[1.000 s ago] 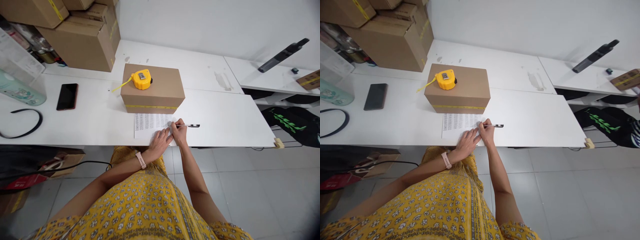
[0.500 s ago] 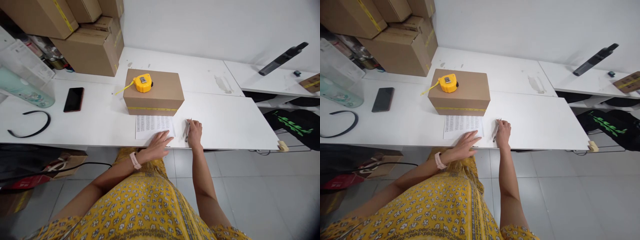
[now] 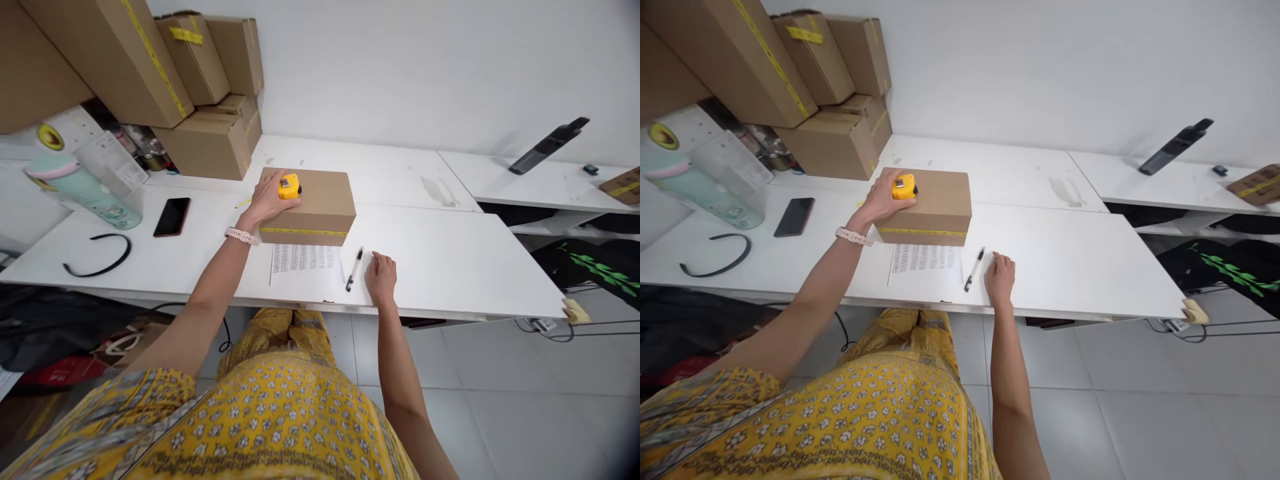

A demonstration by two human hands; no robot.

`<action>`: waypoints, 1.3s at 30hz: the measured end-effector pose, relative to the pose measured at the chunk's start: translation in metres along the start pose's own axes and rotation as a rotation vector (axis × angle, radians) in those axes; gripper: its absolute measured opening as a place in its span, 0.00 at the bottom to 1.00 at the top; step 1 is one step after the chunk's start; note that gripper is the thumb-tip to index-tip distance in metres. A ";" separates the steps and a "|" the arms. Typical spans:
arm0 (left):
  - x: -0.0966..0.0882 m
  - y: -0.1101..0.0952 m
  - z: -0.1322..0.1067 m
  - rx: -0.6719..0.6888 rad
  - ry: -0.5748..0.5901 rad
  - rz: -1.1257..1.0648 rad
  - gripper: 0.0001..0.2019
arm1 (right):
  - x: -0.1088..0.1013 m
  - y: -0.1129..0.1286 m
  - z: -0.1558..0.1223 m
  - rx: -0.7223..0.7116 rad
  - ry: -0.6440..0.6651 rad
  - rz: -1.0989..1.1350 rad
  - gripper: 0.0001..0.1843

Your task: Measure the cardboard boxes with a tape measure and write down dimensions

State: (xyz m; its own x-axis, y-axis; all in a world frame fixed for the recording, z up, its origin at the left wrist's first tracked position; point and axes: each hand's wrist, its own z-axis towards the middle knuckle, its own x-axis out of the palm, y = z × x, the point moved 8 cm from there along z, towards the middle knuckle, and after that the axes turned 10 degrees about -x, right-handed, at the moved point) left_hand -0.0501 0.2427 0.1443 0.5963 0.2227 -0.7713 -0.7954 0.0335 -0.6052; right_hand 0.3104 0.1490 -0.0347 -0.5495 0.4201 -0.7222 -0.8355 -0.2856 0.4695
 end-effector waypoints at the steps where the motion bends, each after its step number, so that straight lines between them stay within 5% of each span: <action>1: 0.002 -0.001 0.002 -0.003 -0.003 0.001 0.38 | 0.000 -0.001 0.000 0.003 0.000 0.014 0.22; 5: -0.002 -0.016 -0.015 -0.020 0.003 -0.158 0.31 | -0.023 0.008 -0.002 0.074 -0.148 0.060 0.19; 9: 0.013 -0.049 -0.075 0.002 0.382 -0.587 0.33 | -0.066 0.061 -0.002 0.154 -0.380 0.319 0.19; 11: 0.022 -0.063 -0.107 0.021 0.549 -0.689 0.35 | -0.069 0.097 0.006 0.226 -0.294 0.650 0.22; 14: 0.027 -0.066 -0.135 0.022 0.619 -0.698 0.37 | -0.058 0.159 0.020 0.258 0.018 1.080 0.27; 19: 0.010 -0.049 -0.138 -0.034 0.621 -0.664 0.38 | -0.040 0.199 0.033 0.281 0.238 1.212 0.24; 22: -0.018 -0.036 -0.122 -0.054 0.586 -0.647 0.37 | -0.034 0.193 0.063 0.238 0.220 1.182 0.23; 24: -0.046 -0.020 -0.098 -0.074 0.461 -0.634 0.34 | -0.039 0.172 0.097 0.226 0.098 1.150 0.23; 27: -0.085 0.020 -0.051 -0.144 0.245 -0.605 0.30 | -0.044 0.127 0.148 0.285 -0.074 1.118 0.22; 29: -0.099 0.051 -0.023 -0.211 0.199 -0.593 0.28 | -0.034 0.100 0.170 0.366 -0.084 1.068 0.21; 34: -0.102 0.108 0.012 -0.348 0.220 -0.578 0.25 | 0.004 0.072 0.184 0.513 -0.022 0.890 0.16; 39: -0.088 0.122 0.017 -0.387 0.300 -0.573 0.25 | 0.023 0.075 0.184 0.537 -0.004 0.794 0.14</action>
State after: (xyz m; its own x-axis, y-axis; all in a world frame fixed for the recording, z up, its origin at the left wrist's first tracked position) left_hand -0.2017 0.2434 0.1416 0.9533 -0.0032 -0.3021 -0.2897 -0.2931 -0.9111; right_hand 0.2336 0.2959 0.0779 -0.9564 0.2774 -0.0912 -0.1108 -0.0559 0.9923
